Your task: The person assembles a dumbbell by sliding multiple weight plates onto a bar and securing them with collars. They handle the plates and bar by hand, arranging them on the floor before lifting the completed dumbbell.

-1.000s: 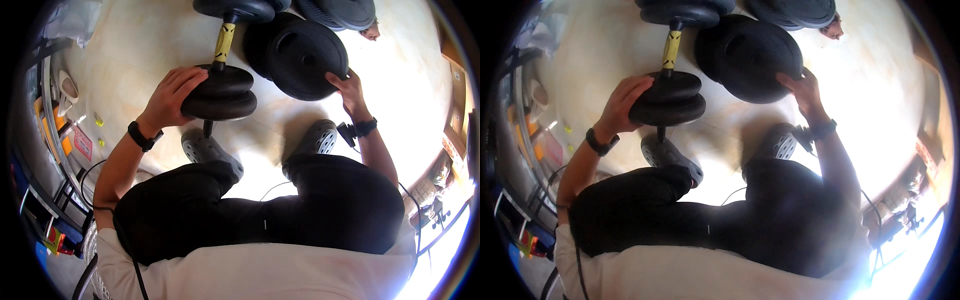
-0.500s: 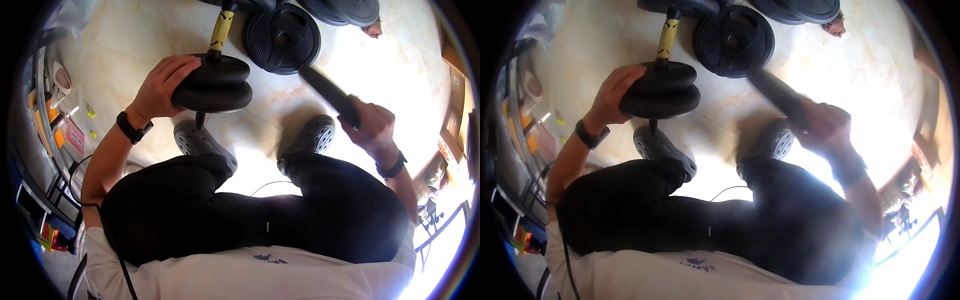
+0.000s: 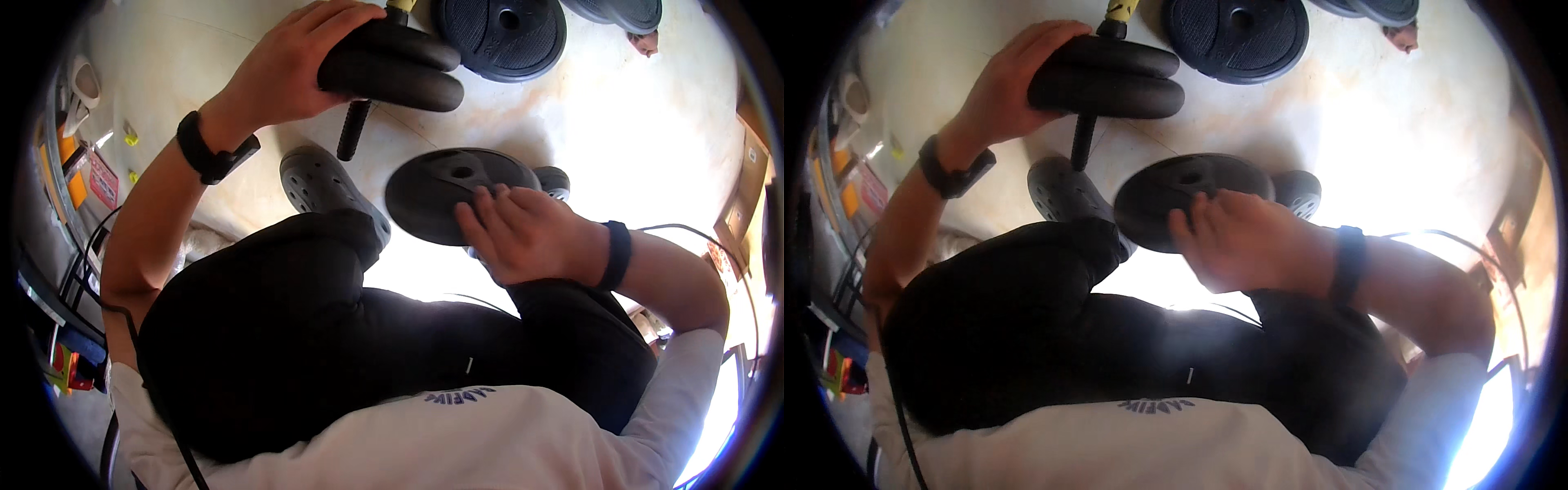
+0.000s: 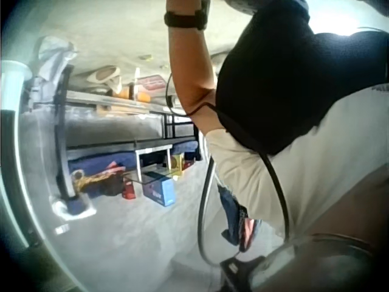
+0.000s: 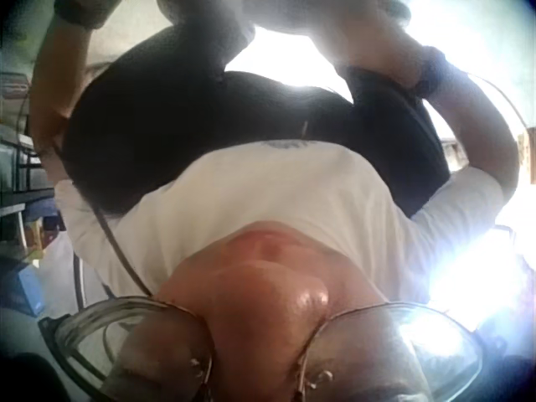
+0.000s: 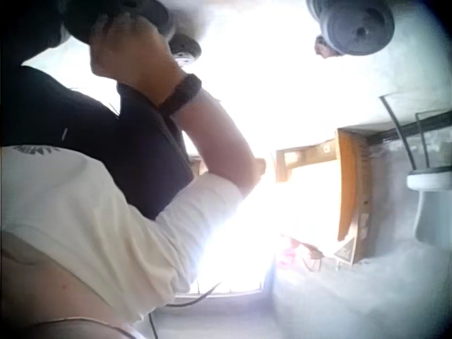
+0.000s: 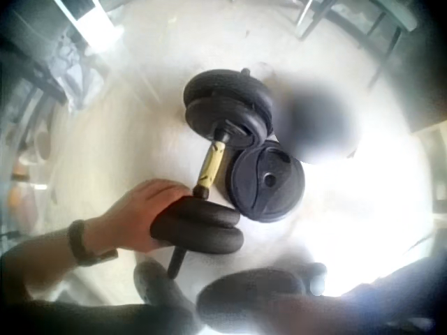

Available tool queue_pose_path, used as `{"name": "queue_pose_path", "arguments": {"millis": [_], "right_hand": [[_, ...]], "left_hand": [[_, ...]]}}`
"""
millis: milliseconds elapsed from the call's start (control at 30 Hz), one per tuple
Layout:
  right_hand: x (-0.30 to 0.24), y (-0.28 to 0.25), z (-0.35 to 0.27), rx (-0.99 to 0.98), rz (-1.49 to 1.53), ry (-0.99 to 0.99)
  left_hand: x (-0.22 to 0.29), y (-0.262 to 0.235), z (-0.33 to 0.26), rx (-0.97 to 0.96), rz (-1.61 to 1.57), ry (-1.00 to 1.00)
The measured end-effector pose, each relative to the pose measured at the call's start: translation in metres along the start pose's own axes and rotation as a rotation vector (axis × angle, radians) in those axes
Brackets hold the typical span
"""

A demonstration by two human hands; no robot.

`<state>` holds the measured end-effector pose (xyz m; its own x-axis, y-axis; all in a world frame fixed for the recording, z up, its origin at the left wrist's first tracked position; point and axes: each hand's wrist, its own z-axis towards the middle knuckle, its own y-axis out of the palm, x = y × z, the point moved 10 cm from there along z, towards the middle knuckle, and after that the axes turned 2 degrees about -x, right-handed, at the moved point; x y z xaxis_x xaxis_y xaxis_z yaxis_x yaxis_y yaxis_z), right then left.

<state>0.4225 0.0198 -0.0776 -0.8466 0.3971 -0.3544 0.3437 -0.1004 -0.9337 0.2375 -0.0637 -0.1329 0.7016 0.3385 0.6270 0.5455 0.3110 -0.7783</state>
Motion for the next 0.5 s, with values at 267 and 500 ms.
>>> {"name": "queue_pose_path", "arguments": {"millis": [267,500], "right_hand": [[-0.015,-0.014,0.062,0.341,-0.048,-0.023],[-0.012,0.003,0.087,0.34,0.053,0.025]], "left_hand": [[0.012,-0.006,0.008,0.04,0.0,0.036],[0.02,-0.004,0.006,0.014,-0.002,-0.038]]}}
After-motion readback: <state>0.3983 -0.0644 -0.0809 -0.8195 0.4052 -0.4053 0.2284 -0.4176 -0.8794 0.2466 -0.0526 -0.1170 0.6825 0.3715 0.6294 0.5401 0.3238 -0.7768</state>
